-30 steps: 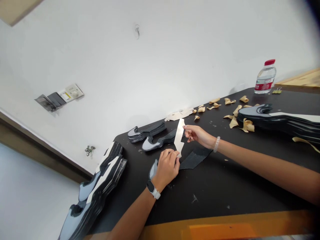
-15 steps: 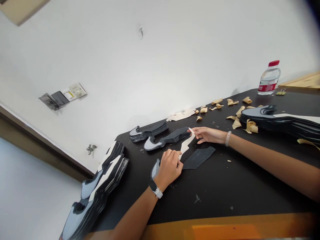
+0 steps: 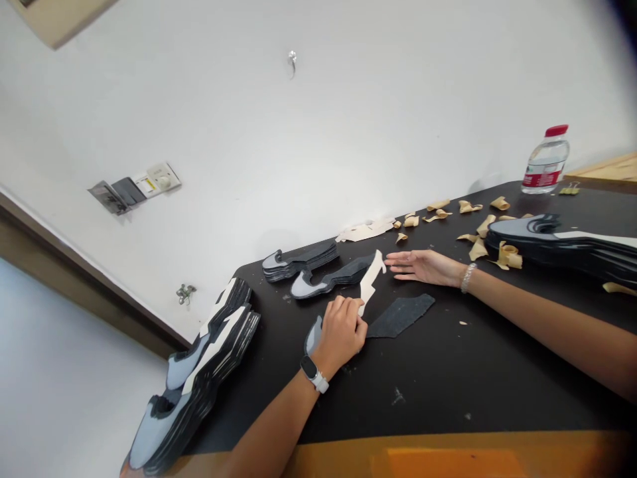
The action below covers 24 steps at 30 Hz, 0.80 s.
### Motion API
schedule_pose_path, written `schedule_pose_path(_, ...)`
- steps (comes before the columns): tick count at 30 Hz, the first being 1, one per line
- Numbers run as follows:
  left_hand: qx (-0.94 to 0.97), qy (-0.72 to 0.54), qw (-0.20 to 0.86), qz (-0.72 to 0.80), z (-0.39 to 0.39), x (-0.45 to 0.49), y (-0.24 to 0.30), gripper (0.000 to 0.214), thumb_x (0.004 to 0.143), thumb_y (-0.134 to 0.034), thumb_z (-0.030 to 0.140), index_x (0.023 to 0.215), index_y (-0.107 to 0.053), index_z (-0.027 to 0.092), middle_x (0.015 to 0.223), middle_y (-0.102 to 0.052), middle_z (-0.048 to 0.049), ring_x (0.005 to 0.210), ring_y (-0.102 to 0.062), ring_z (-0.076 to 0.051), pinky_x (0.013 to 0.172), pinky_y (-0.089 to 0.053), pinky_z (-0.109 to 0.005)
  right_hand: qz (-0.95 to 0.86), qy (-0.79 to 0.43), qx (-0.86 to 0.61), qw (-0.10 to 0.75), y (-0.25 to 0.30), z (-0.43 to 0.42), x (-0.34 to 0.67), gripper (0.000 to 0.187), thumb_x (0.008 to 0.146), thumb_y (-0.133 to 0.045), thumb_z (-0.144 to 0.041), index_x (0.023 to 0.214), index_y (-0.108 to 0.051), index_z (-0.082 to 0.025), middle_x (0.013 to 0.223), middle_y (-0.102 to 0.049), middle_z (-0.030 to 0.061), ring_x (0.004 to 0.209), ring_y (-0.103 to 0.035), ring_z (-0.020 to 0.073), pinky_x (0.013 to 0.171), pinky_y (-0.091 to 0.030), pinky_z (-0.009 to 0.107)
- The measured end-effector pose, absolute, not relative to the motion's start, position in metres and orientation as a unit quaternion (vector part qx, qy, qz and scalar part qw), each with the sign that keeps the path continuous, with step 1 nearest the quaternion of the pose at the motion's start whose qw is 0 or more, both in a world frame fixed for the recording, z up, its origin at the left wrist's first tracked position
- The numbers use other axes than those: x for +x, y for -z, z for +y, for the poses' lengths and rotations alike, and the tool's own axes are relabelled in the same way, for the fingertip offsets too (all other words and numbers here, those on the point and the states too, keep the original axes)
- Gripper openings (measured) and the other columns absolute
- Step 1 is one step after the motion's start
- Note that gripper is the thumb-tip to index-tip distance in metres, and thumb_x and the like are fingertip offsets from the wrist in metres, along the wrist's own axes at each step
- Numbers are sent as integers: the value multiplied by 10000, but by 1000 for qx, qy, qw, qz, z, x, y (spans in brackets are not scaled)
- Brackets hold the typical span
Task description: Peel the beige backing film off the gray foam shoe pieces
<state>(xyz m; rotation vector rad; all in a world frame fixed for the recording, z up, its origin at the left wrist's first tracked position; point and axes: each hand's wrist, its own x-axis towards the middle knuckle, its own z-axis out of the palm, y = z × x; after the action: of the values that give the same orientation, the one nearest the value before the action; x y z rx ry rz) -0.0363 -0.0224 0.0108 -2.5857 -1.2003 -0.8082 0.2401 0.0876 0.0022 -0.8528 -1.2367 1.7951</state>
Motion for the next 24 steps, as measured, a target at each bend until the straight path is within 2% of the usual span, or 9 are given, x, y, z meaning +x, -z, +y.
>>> schedule_pose_path(6,-864,303,72,-395,-25,-36,-15,254,864,-415,145,1100,-507,170,952,-592,-73,944,-522,-208,807,-443,-371,-493,-700,-340,389,-2,87,239,350,786,-486,-242,1121,-585,-220,1327,-521,65,1198,-504,245,1063,-372,456)
schedule_pose_path(10,-858,332,73,-385,-25,-37,-16,262,885,-411,178,1128,-508,171,972,-599,-82,974,-530,-210,830,-444,-376,-499,-692,-345,391,-2,87,238,300,817,-500,-285,1090,-603,-212,1260,-568,81,1111,-569,229,1021,-421,434)
schedule_pose_path(16,-871,366,83,-318,-25,-38,-14,304,876,-445,165,1178,-468,187,1041,-600,-72,1011,-518,-197,867,-437,-369,-575,-618,-380,379,-2,81,224,271,759,-619,-286,1012,-662,-200,1094,-653,83,889,-629,183,805,-537,330)
schedule_pose_path(20,-887,366,82,-270,-28,-40,-17,331,876,-451,185,1207,-440,198,1089,-578,-80,1077,-495,-202,913,-422,-387,-643,-540,-406,360,-3,74,212,273,757,-630,-367,970,-687,-206,1046,-672,69,809,-606,153,610,-504,222)
schedule_pose_path(24,-901,351,76,-242,-29,-41,-20,341,881,-453,209,1222,-432,203,1146,-556,-87,1148,-463,-209,951,-403,-393,-637,-542,-385,390,-4,71,210,303,745,-634,-420,926,-689,-184,976,-677,69,761,-589,137,578,-481,210)
